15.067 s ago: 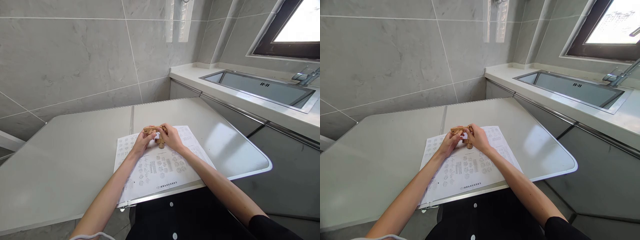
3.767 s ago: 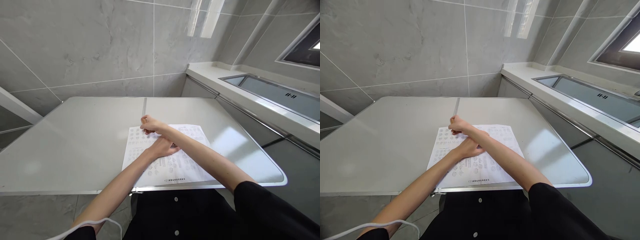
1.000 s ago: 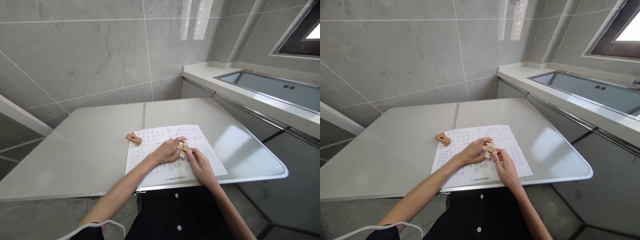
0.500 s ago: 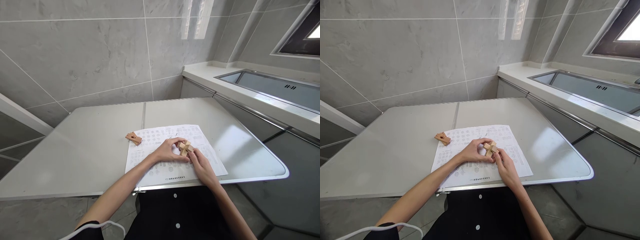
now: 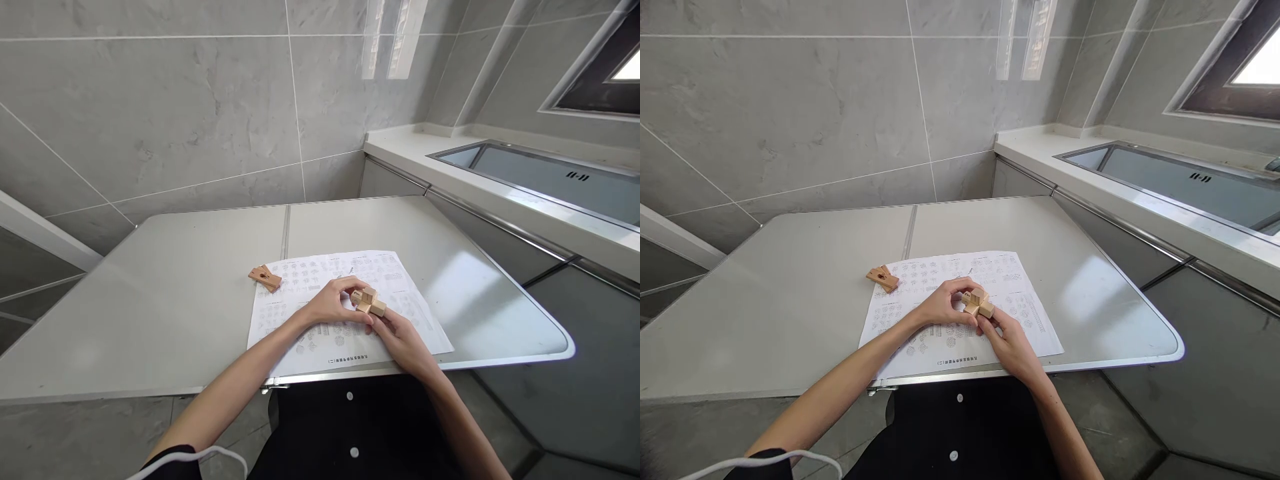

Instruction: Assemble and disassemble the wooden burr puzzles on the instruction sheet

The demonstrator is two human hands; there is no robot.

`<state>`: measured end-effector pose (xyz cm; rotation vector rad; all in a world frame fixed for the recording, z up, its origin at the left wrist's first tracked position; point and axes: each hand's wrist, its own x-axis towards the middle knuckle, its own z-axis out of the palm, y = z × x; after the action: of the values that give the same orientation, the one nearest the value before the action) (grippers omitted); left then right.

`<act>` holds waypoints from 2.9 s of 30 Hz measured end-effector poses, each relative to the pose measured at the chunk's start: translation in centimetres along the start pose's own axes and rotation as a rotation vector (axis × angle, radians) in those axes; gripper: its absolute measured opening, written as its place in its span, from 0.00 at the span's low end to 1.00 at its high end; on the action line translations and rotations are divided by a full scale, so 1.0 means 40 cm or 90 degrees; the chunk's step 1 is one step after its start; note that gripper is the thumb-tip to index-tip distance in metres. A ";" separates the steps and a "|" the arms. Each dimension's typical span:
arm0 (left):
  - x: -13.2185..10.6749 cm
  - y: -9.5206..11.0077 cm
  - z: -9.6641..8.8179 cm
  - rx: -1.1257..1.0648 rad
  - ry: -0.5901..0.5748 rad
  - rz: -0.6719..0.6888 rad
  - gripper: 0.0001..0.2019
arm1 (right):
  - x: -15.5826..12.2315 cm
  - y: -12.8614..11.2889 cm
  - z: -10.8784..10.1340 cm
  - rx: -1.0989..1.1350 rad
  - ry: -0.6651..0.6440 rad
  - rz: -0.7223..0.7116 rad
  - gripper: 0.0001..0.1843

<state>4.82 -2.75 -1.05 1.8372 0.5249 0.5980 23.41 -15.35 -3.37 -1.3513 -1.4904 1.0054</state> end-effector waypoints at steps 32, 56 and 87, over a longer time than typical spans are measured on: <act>-0.002 0.013 -0.012 -0.124 -0.091 -0.005 0.32 | 0.000 -0.009 -0.016 -0.005 -0.066 0.014 0.24; -0.013 0.035 -0.017 -0.117 -0.105 -0.030 0.34 | -0.009 0.013 -0.007 -0.036 0.017 0.016 0.22; -0.008 0.035 0.008 -0.271 -0.210 0.011 0.37 | -0.007 0.002 -0.016 0.316 -0.133 0.058 0.21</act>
<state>4.85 -3.61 0.12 1.4926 0.1451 0.3700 24.07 -15.59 -3.29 -0.9842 -1.2183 1.4957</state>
